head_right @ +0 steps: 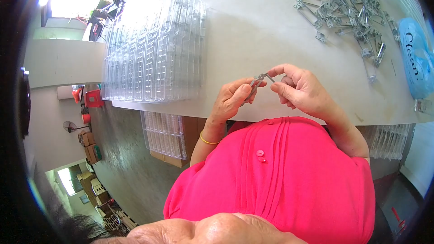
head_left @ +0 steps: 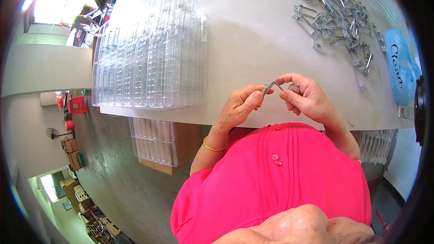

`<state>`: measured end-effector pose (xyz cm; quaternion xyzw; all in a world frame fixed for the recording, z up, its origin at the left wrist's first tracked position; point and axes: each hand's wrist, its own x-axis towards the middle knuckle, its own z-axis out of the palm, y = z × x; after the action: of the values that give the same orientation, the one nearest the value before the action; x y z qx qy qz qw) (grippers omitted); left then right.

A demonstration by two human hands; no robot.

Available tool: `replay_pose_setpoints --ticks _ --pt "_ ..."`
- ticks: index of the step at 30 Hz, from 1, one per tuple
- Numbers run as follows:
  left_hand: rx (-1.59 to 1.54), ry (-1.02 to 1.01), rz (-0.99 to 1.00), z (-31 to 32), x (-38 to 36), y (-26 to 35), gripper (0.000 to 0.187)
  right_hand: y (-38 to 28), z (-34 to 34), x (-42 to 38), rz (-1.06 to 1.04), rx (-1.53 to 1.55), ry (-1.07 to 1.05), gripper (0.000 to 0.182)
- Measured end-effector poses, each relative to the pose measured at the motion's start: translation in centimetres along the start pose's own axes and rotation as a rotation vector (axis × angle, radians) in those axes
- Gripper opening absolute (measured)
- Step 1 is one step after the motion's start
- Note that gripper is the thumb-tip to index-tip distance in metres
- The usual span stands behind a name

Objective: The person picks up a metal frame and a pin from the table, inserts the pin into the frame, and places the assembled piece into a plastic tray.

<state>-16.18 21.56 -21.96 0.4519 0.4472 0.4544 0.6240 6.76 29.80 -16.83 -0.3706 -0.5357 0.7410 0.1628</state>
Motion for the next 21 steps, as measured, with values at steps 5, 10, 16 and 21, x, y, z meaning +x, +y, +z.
replay_pose_setpoints --ticks 5,10,16,21 --pt "0.115 -0.061 0.036 0.6 -0.3 0.8 0.031 -0.9 0.1 -0.2 0.044 0.033 -0.048 0.031" --pt "0.087 -0.101 -0.06 0.3 -0.2 0.8 0.03 -0.2 -0.4 0.2 0.048 0.154 -0.095 0.029" --pt "0.245 -0.133 0.013 0.6 -0.3 1.2 0.031 0.4 -1.5 0.6 0.131 0.209 -0.198 0.026" --pt "0.411 -0.256 0.176 1.0 0.0 1.1 0.031 0.4 -1.3 0.7 0.132 0.036 -0.157 0.024"
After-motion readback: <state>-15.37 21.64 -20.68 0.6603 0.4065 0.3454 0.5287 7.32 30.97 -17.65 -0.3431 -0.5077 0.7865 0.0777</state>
